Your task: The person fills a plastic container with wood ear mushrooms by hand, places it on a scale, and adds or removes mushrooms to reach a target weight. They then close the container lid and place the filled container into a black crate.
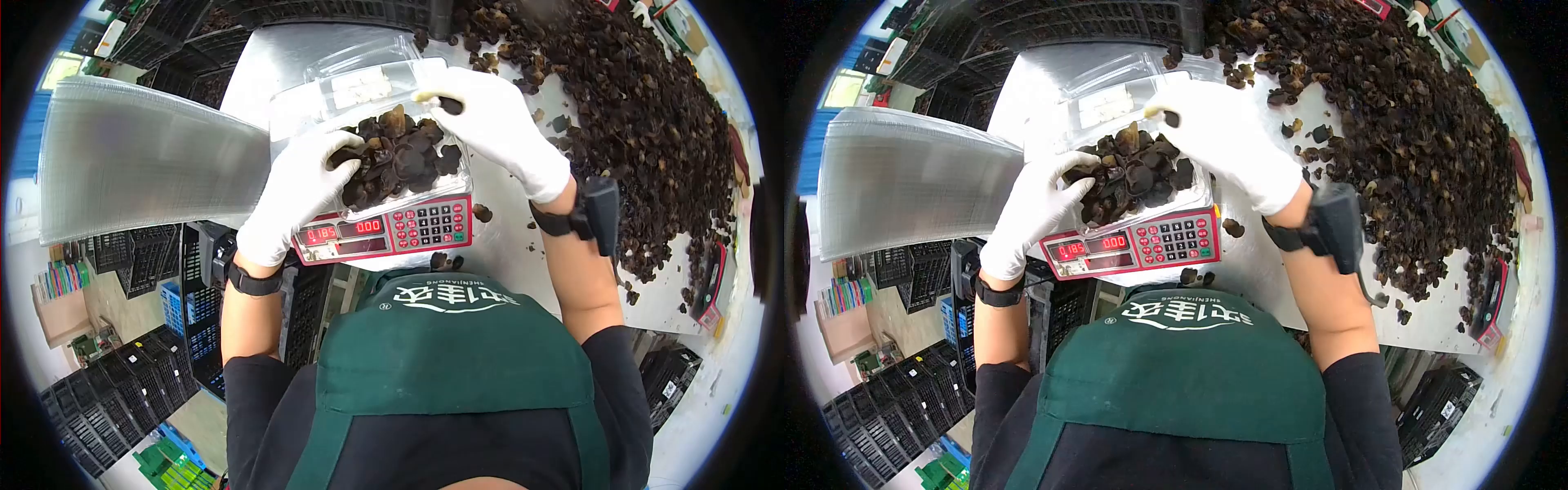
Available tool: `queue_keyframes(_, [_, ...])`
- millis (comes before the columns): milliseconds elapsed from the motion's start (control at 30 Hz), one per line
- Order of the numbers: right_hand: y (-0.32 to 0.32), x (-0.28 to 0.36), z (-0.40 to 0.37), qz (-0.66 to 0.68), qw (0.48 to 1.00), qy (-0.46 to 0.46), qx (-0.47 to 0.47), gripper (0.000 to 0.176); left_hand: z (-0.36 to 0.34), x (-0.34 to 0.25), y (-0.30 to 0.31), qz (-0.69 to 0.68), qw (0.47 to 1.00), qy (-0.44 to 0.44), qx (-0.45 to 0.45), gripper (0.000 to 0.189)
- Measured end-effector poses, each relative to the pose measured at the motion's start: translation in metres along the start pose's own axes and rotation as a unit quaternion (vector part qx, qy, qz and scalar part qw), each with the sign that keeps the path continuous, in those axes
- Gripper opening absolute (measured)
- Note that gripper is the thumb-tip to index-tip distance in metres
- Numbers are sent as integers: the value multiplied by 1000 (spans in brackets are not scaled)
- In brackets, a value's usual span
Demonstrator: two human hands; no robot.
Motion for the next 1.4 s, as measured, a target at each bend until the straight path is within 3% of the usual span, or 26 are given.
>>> queue_keyframes(33, [-4,6,6,-24,999,6,33,20,0,5,-1,-13,1000,-6,-10,37])
queue_keyframes(100, [-25,5,10,-116,983,137,25,22,0,4,0,-22,998,-26,-47,41])
queue_keyframes(200, [-46,5,15,-111,974,185,71,17,-5,-2,4,-8,994,-35,-106,49])
queue_keyframes(300, [-45,2,22,-90,981,120,121,18,-8,-1,10,-1,993,4,-120,53])
queue_keyframes(400, [-28,0,19,-18,993,110,44,20,-10,3,13,-5,992,20,-126,52])
queue_keyframes(467, [-16,-1,18,61,994,58,70,19,-9,3,14,12,993,32,-117,50])
queue_keyframes(633, [18,-9,-13,156,982,-64,80,11,-6,-5,19,20,985,-37,-166,44])
queue_keyframes(667, [31,-13,-27,143,980,-101,96,10,-6,-5,23,12,983,-52,-175,42])
queue_keyframes(767, [71,-29,-97,123,952,-249,128,7,-2,17,43,-20,982,22,-188,36])
queue_keyframes(833, [99,-44,-165,46,963,-230,132,5,2,37,54,-10,980,38,-195,34])
queue_keyframes(867, [113,-45,-203,82,922,-333,179,8,4,41,58,-4,980,38,-197,34])
queue_keyframes(900, [129,-45,-240,51,848,-444,284,13,5,45,62,3,979,39,-200,34])
queue_keyframes(933, [144,-41,-279,30,798,-512,317,16,8,47,65,-8,981,21,-192,33])
queue_keyframes(967, [164,-48,-320,-55,735,-526,424,14,15,57,68,31,979,-15,-199,34])
queue_keyframes(1000, [180,-37,-327,-165,769,-457,415,14,21,65,71,55,978,-24,-199,35])
queue_keyframes(1033, [202,-67,-402,-257,806,-378,374,18,31,70,72,79,976,-36,-199,37])
queue_keyframes(1100, [212,-61,-397,-222,852,-390,269,15,56,88,72,157,969,-3,-193,50])
queue_keyframes(1200, [167,-40,-322,49,811,-558,172,11,80,76,63,166,979,28,-114,61])
queue_keyframes(1300, [110,-24,-246,128,855,-472,174,12,100,95,40,242,957,51,-154,65])
queue_keyframes(1333, [95,-16,-225,194,821,-509,171,11,101,99,35,237,952,57,-188,65])
queue_keyframes(1400, [70,-15,-187,215,864,-429,151,11,79,81,41,35,968,39,-247,61])
Point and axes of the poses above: each hand's wrist, its own z-axis towards the middle knuckle, its own y-axis out of the back of the hand, x = y × z, the point moved 5 cm from there along z, towards the middle knuckle, and after that the axes turned 6 degrees about -z, right-handed, at the moved point
